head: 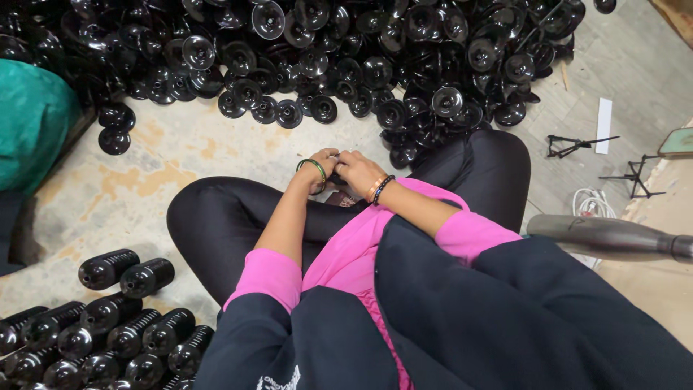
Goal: The person sits on the floor among large piles of black plastic components, picks up a finned cylindrical part and a round base part, presses and twists them together by hand, and sets the joined assembly aside, repeating with more parts. Other workers nearby handle the same components.
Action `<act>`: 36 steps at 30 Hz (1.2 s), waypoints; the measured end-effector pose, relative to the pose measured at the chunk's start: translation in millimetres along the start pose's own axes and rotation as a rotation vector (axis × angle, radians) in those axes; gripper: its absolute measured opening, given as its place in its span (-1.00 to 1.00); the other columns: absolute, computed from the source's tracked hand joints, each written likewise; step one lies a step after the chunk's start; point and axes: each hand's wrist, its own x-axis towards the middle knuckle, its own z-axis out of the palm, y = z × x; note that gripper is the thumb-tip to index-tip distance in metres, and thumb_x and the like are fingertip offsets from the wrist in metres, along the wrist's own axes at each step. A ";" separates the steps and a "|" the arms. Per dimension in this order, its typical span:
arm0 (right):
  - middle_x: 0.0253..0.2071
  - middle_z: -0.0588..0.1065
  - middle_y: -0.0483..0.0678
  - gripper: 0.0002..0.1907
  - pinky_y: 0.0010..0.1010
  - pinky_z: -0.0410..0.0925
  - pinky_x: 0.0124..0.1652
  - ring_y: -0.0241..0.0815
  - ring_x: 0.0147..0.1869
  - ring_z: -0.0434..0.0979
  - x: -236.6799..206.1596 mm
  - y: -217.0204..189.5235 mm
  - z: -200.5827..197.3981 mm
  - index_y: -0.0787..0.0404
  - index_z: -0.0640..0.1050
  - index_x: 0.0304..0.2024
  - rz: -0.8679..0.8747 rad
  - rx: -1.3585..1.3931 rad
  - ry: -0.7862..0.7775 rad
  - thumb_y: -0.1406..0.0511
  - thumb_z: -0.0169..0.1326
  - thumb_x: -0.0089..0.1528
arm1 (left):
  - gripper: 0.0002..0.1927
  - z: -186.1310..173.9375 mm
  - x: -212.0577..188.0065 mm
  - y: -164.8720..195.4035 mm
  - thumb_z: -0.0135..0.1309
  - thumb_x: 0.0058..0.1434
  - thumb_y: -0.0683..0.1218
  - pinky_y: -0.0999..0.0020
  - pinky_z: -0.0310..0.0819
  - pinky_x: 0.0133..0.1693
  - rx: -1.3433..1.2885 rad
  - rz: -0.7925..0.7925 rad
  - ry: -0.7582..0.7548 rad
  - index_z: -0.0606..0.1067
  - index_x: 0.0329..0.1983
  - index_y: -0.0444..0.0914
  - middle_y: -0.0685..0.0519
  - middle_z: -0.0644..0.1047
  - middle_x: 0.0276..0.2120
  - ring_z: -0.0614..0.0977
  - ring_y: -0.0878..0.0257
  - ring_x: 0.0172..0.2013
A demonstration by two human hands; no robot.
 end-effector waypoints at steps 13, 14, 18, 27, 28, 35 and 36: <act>-0.23 0.47 0.10 -0.71 -0.13 0.42 -0.07 0.16 -0.09 0.52 22.2 1.7 -11.7 0.21 0.65 -0.14 0.049 0.213 -0.037 0.29 0.28 0.08 | -0.50 -7.6 -11.7 2.9 0.03 0.27 -0.17 0.34 0.59 -0.41 0.094 -0.019 0.047 0.41 0.31 -0.11 -0.07 0.60 -0.03 0.67 0.18 -0.24; -0.22 0.52 0.07 -0.72 -0.16 0.43 -0.05 0.11 -0.10 0.56 27.5 13.6 -20.9 0.17 0.66 -0.17 0.140 0.248 -0.141 0.23 0.29 0.09 | -0.46 -5.0 -10.0 1.7 0.01 0.23 -0.19 0.34 0.61 -0.41 0.062 -0.012 0.025 0.41 0.32 -0.10 -0.07 0.60 -0.05 0.66 0.17 -0.26; -0.06 0.52 0.08 -0.60 -0.08 0.34 0.02 0.13 0.03 0.50 46.5 69.8 -57.6 0.17 0.63 -0.09 0.357 -0.204 0.159 0.23 0.33 0.02 | -0.45 -2.6 1.7 -8.5 0.02 0.23 -0.17 0.28 0.55 -0.38 0.048 0.050 -0.021 0.43 0.34 -0.16 -0.10 0.61 -0.14 0.59 0.11 -0.31; -0.10 0.45 0.12 -0.69 -0.10 0.39 -0.04 0.19 -0.01 0.48 44.2 53.2 -88.1 0.25 0.50 -0.09 0.295 -0.106 0.445 0.31 0.26 0.16 | -0.57 -12.9 -11.9 39.2 0.23 0.22 0.05 0.19 0.56 -0.10 -0.129 0.470 0.404 0.42 0.12 -0.09 0.08 0.57 -0.16 0.62 0.17 -0.15; -0.12 0.46 0.12 -0.71 -0.11 0.40 -0.09 0.19 -0.05 0.50 45.7 37.7 -81.7 0.25 0.51 -0.11 0.253 -0.027 0.452 0.31 0.26 0.16 | -0.57 -10.5 -19.9 41.9 0.23 0.21 0.07 0.16 0.56 -0.12 -0.287 0.386 0.338 0.40 0.10 -0.05 0.10 0.56 -0.18 0.62 0.17 -0.17; -0.18 0.54 0.02 -0.80 -0.17 0.44 -0.11 0.06 -0.12 0.57 85.7 30.4 -34.4 0.19 0.62 -0.09 0.184 0.350 0.348 0.28 0.22 0.25 | -0.60 -41.5 -6.3 42.4 0.31 0.22 0.07 0.09 0.54 -0.37 -0.863 0.373 0.218 0.42 -0.18 -0.28 0.02 0.46 -0.41 0.54 0.11 -0.46; -0.20 0.54 0.03 -0.82 -0.17 0.43 -0.15 0.06 -0.15 0.55 91.0 46.2 -34.9 0.20 0.63 -0.13 0.262 0.254 0.438 0.28 0.23 0.24 | -0.61 -48.2 -1.6 38.9 0.30 0.19 0.08 0.10 0.59 -0.35 -0.900 0.360 0.241 0.43 -0.19 -0.26 0.04 0.46 -0.41 0.55 0.15 -0.45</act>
